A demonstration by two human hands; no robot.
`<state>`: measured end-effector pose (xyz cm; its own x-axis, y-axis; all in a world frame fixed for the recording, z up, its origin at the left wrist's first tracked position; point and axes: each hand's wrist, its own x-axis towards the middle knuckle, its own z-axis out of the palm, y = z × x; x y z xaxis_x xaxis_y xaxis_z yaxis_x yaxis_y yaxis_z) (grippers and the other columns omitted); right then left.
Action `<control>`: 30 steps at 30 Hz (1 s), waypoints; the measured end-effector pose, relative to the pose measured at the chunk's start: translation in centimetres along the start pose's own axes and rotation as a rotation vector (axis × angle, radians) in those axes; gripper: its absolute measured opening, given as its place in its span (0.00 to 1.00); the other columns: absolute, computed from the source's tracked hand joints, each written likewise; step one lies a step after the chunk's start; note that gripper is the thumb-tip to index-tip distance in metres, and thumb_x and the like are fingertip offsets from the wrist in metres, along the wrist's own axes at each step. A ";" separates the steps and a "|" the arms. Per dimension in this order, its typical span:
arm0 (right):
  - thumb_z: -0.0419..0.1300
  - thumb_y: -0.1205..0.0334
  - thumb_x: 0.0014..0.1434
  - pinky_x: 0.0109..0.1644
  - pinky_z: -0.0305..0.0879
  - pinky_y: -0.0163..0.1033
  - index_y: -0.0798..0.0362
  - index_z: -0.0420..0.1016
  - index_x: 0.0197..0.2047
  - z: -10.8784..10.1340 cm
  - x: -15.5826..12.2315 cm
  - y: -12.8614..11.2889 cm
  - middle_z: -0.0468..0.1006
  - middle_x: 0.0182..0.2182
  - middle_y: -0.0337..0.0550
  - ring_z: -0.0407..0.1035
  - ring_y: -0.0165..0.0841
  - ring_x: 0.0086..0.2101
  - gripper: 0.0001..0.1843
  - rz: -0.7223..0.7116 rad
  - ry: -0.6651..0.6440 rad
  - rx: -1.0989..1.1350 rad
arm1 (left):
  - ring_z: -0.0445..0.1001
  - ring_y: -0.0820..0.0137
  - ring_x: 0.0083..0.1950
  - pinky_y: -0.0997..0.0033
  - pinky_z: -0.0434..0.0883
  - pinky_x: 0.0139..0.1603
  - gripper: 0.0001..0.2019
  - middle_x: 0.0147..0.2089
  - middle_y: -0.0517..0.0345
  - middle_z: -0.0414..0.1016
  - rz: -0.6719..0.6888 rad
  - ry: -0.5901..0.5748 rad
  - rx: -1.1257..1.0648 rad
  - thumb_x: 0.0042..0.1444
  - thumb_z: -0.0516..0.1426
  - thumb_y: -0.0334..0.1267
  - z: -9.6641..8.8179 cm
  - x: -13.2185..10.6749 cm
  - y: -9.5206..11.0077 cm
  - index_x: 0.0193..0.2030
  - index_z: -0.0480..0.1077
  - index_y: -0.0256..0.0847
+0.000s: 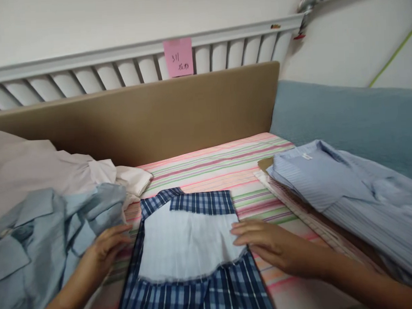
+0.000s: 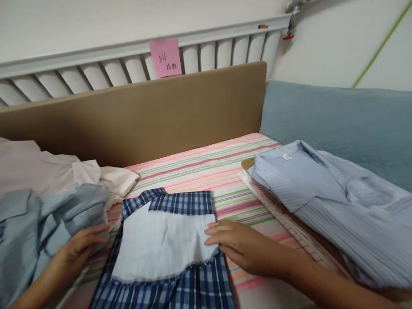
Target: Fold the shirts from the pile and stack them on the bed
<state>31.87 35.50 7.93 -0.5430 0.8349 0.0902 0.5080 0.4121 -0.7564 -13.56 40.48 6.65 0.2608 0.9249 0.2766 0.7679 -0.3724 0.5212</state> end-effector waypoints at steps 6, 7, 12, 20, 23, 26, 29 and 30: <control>0.51 0.58 0.60 0.57 0.61 0.47 0.49 0.75 0.47 -2.5 4.5 -2.3 0.76 0.47 0.44 0.67 0.37 0.50 0.16 -0.040 0.274 -0.186 | 0.69 0.61 0.52 0.57 0.64 0.56 0.15 0.50 0.51 0.74 0.105 0.104 0.197 0.56 0.50 0.41 0.2 5.2 5.7 0.47 0.69 0.42; 0.50 0.59 0.61 0.58 0.60 0.47 0.49 0.74 0.48 -2.2 5.5 -2.3 0.76 0.48 0.44 0.66 0.37 0.51 0.16 -0.055 0.283 -0.233 | 0.69 0.61 0.52 0.57 0.65 0.55 0.15 0.49 0.50 0.74 0.108 0.085 0.249 0.55 0.51 0.41 1.0 6.2 6.8 0.48 0.69 0.40; 0.53 0.56 0.60 0.62 0.52 0.51 0.49 0.68 0.56 1.4 8.4 -1.4 0.64 0.59 0.47 0.56 0.39 0.59 0.21 -0.078 0.210 -0.427 | 0.71 0.58 0.48 0.58 0.67 0.50 0.13 0.44 0.45 0.75 0.067 -0.068 0.565 0.53 0.51 0.33 6.0 10.2 10.6 0.42 0.71 0.36; 0.50 0.52 0.62 0.64 0.40 0.55 0.45 0.69 0.54 4.3 9.6 -2.0 0.63 0.59 0.45 0.50 0.39 0.61 0.19 -0.053 0.031 -0.432 | 0.71 0.66 0.50 0.64 0.67 0.52 0.17 0.47 0.51 0.74 0.180 0.092 0.396 0.56 0.46 0.28 4.7 10.4 9.0 0.47 0.71 0.40; 0.48 0.54 0.63 0.62 0.46 0.52 0.46 0.75 0.46 3.4 9.9 -1.3 0.73 0.52 0.42 0.60 0.37 0.56 0.16 -0.102 0.121 -0.383 | 0.68 0.66 0.53 0.60 0.65 0.55 0.16 0.51 0.54 0.72 0.410 0.056 0.286 0.58 0.47 0.30 3.7 7.1 6.6 0.46 0.72 0.45; 0.51 0.58 0.61 0.57 0.57 0.45 0.49 0.75 0.44 1.7 10.3 0.2 0.77 0.45 0.42 0.67 0.34 0.49 0.13 -0.089 0.268 -0.344 | 0.69 0.64 0.53 0.59 0.65 0.54 0.12 0.52 0.53 0.72 0.424 -0.155 0.280 0.58 0.51 0.37 3.7 4.9 5.4 0.45 0.73 0.47; 0.56 0.63 0.56 0.53 0.61 0.41 0.52 0.75 0.45 -0.1 10.9 2.1 0.77 0.45 0.45 0.69 0.35 0.46 0.13 0.035 0.311 -0.343 | 0.72 0.66 0.48 0.64 0.68 0.51 0.14 0.47 0.54 0.76 0.281 -0.259 0.203 0.59 0.49 0.43 3.8 5.5 6.0 0.44 0.73 0.44; 0.57 0.64 0.55 0.53 0.62 0.41 0.52 0.75 0.45 -0.7 11.1 2.7 0.77 0.45 0.45 0.69 0.35 0.46 0.14 0.092 0.291 -0.342 | 0.73 0.67 0.44 0.66 0.69 0.48 0.14 0.43 0.55 0.77 0.215 -0.267 0.192 0.60 0.48 0.43 3.8 6.3 6.5 0.42 0.73 0.43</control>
<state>27.65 46.16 7.36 -0.2999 0.9211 0.2482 0.7635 0.3877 -0.5165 -4.69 44.23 8.68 0.5510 0.8243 0.1300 0.7681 -0.5619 0.3071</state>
